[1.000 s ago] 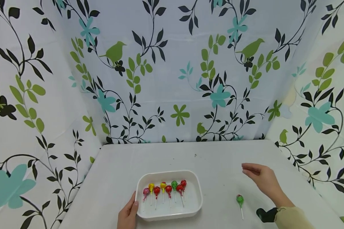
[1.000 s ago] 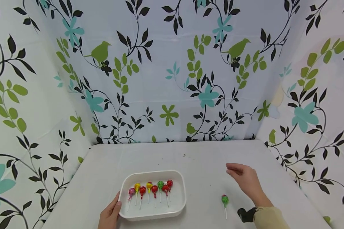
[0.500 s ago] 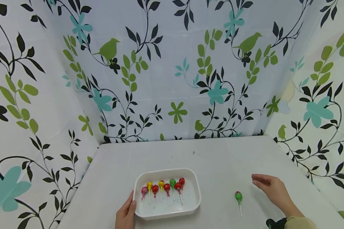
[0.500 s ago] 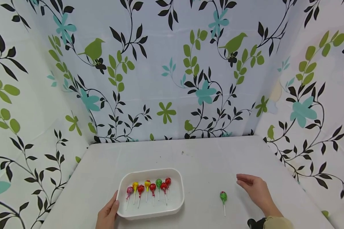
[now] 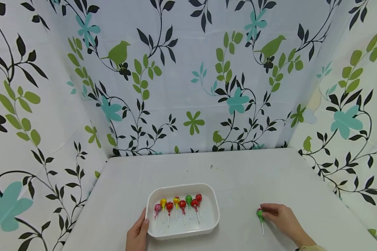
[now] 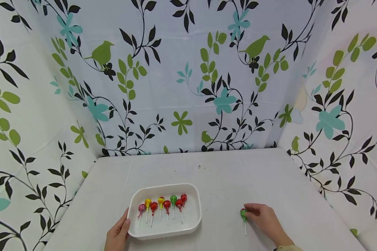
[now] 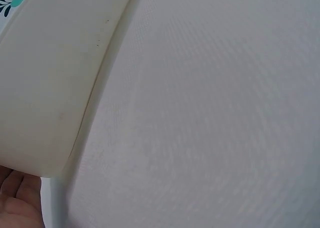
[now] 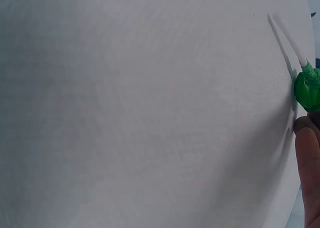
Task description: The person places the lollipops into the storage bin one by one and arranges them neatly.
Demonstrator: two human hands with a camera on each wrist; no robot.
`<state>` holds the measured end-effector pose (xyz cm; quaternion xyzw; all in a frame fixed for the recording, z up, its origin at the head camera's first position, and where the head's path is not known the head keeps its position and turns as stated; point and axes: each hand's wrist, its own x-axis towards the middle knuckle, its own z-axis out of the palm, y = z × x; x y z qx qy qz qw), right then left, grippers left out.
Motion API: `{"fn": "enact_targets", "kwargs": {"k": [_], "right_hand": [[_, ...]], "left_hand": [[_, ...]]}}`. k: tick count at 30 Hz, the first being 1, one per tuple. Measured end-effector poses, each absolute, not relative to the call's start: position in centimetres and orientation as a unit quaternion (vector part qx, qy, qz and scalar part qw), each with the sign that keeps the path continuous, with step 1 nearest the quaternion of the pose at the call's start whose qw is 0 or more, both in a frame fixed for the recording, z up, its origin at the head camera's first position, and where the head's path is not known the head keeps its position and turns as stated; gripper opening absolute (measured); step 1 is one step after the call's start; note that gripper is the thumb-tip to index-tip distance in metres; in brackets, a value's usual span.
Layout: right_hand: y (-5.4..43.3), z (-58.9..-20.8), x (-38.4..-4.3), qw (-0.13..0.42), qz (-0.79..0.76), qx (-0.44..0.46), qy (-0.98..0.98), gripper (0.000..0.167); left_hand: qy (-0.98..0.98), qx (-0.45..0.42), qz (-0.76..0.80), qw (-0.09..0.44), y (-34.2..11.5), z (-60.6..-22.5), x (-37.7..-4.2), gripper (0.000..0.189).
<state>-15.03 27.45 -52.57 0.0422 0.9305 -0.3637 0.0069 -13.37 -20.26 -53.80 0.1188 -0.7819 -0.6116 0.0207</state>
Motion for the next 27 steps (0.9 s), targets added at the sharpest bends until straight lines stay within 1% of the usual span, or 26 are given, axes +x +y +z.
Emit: {"fn": "enact_targets", "kwargs": {"k": [3,12,17,27], "right_hand": [[27.3,-52.7,-15.0,0.005,-0.358,0.037,0.933,0.033],[27.1,-53.0,-14.8,-0.003,-0.343,0.042,0.938,0.027],[27.2,-52.8,-15.0,0.001,-0.345,0.041,0.938,0.027],[26.1,-50.0,-16.3,-0.022,-0.366,0.011,0.930,0.028]], "left_hand": [[-0.782,0.119,-0.612,0.021,-20.2,-53.8,-13.3,0.049],[-0.778,0.120,-0.617,0.026,-20.3,-54.1,-13.5,0.048],[-0.778,0.123,-0.615,0.022,-20.2,-54.1,-13.5,0.048],[-0.775,0.129,-0.618,0.009,-20.2,-53.9,-13.5,0.049]]}}
